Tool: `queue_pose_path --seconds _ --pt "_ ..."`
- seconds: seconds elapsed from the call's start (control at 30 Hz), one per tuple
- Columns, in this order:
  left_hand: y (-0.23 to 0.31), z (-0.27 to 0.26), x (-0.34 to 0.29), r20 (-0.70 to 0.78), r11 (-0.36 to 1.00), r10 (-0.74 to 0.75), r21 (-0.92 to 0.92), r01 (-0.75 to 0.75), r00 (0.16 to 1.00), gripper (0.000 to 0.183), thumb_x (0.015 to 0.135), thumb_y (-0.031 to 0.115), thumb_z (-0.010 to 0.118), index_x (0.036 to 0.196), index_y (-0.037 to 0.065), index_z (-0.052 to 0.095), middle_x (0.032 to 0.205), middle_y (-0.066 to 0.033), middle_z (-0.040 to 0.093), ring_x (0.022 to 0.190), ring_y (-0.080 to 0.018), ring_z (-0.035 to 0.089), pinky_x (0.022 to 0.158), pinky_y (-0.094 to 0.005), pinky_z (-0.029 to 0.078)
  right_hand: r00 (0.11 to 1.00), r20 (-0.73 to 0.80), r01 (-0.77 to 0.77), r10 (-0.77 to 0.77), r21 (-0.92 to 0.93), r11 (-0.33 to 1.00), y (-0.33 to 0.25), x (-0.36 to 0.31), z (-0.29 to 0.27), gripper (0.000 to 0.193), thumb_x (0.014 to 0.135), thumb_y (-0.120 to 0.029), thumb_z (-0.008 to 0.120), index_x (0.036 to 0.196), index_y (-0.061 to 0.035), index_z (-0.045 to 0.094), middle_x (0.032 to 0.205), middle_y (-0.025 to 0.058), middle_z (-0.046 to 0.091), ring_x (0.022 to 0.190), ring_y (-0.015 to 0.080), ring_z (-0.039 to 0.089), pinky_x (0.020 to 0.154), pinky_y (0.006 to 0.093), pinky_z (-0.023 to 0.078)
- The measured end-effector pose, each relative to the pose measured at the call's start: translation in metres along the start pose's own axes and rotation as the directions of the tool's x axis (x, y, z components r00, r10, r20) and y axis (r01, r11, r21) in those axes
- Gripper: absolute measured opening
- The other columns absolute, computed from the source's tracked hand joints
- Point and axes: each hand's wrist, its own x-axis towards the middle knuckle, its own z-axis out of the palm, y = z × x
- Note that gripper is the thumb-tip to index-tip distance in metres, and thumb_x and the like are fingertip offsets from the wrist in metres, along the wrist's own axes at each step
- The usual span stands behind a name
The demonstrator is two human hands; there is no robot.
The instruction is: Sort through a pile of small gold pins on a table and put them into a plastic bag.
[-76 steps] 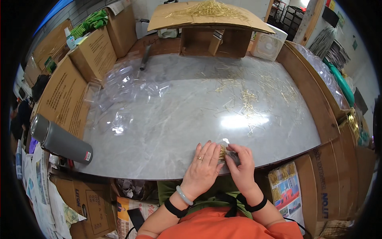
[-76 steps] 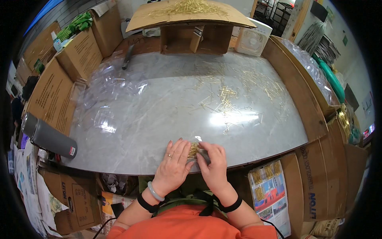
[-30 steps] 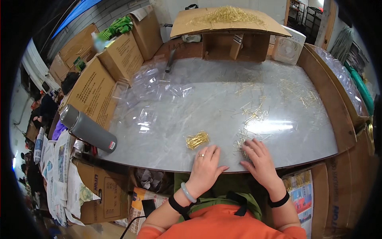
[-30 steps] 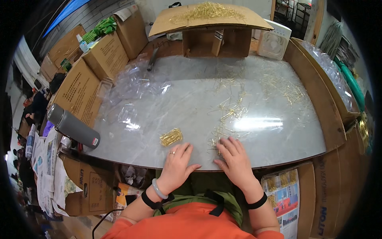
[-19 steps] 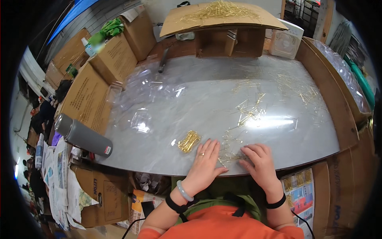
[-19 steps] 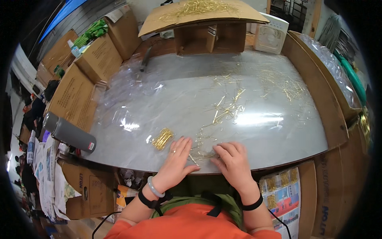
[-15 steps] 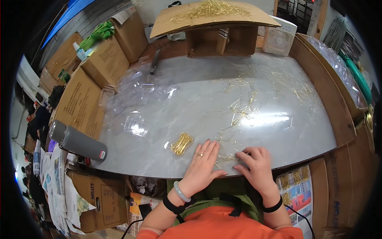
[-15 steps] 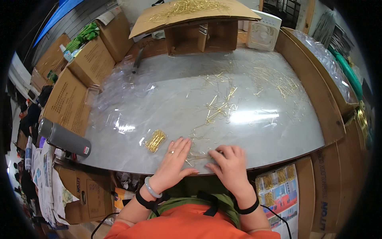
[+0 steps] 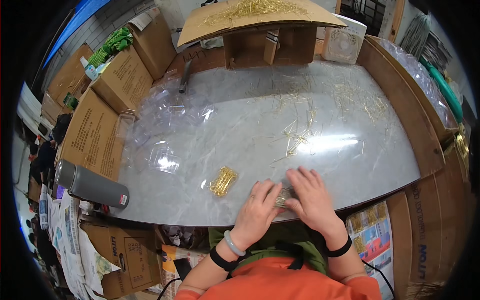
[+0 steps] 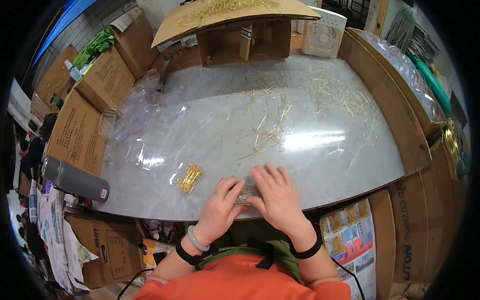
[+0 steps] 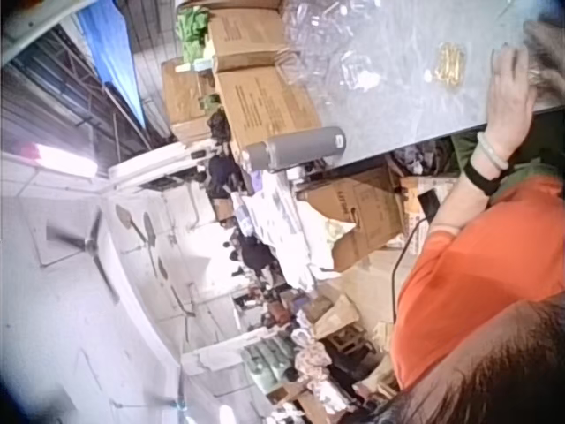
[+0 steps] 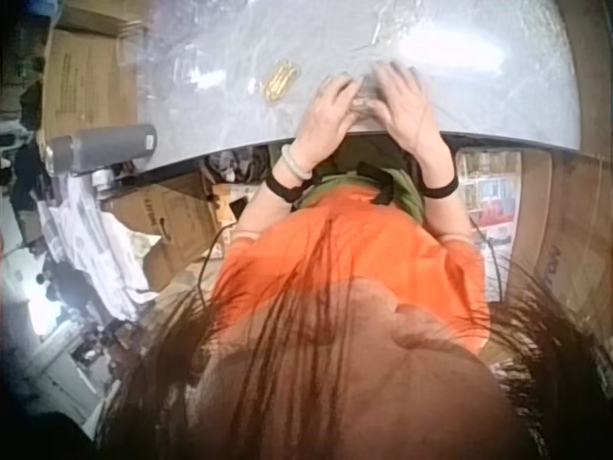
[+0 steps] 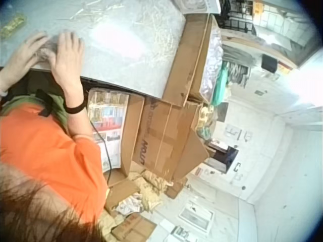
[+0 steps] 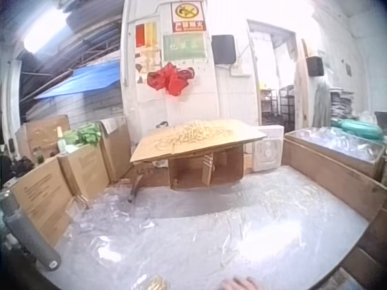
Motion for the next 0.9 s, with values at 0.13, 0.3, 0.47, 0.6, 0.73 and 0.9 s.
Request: queue_pose_path --seconds 0.13,0.3,0.47,0.6,0.73,0.9 --pt "0.001 0.000 -0.001 -0.048 0.998 -0.056 -0.029 0.055 0.997 0.069 0.089 0.006 0.073 0.151 -0.002 0.041 0.146 -0.0273 0.043 0.136 -0.0467 0.047 0.108 -0.0470 0.047 0.972 0.129 0.170 -0.197 0.195 0.966 -0.003 0.007 -0.007 0.062 0.091 -0.029 0.073 0.143 -0.0030 0.051 0.142 0.0141 0.058 0.135 0.0365 0.052 0.117 0.0511 0.037" --pt "-0.004 0.001 -0.002 0.013 0.999 -0.044 0.000 0.044 0.999 0.071 0.091 0.007 0.071 0.152 -0.006 0.036 0.151 -0.0281 0.040 0.140 -0.0475 0.042 0.113 -0.0480 0.042 0.971 0.089 0.187 -0.221 0.286 0.940 -0.003 0.002 0.004 0.048 0.089 -0.012 0.072 0.134 -0.0037 0.059 0.135 0.0131 0.062 0.125 0.0345 0.059 0.107 0.0446 0.048" --pt "0.002 -0.020 -0.006 0.138 0.998 -0.035 -0.054 0.043 0.990 0.074 0.093 0.010 0.069 0.154 -0.008 0.031 0.155 -0.0285 0.038 0.145 -0.0473 0.036 0.120 -0.0510 0.033 0.996 -0.070 0.079 -0.058 0.359 0.930 -0.008 -0.004 0.013 0.042 0.091 0.002 0.065 0.132 -0.0014 0.060 0.135 0.0169 0.062 0.122 0.0379 0.060 0.105 0.0437 0.049" --pt "-0.005 -0.023 -0.006 0.192 0.988 -0.009 0.153 -0.021 0.981 0.072 0.094 0.012 0.069 0.153 -0.008 0.033 0.156 -0.0269 0.037 0.147 -0.0478 0.032 0.121 -0.0550 0.029 0.980 -0.124 -0.090 0.153 0.409 0.908 -0.009 -0.013 0.007 0.047 0.094 0.007 0.055 0.140 -0.0005 0.053 0.146 0.0226 0.051 0.131 0.0425 0.052 0.110 0.0459 0.045" --pt "-0.009 -0.002 -0.002 0.159 0.986 0.080 0.135 -0.102 0.984 0.065 0.095 0.008 0.066 0.151 -0.008 0.037 0.153 -0.0267 0.039 0.145 -0.0490 0.034 0.121 -0.0538 0.030 0.985 -0.104 -0.082 0.136 0.409 0.909 -0.027 -0.012 0.025 0.058 0.090 0.011 0.049 0.148 0.0044 0.041 0.152 0.0260 0.043 0.140 0.0447 0.044 0.117 0.0475 0.038" --pt "-0.014 0.000 -0.002 0.149 0.999 0.022 0.045 -0.029 0.989 0.062 0.094 -0.002 0.061 0.151 -0.007 0.037 0.149 -0.0269 0.041 0.141 -0.0476 0.040 0.119 -0.0526 0.034 0.990 0.004 -0.102 0.144 0.721 0.686 -0.030 0.001 0.036 0.075 0.080 0.010 0.045 0.154 0.0031 0.033 0.158 0.0260 0.036 0.149 0.0420 0.035 0.123 0.0450 0.031"
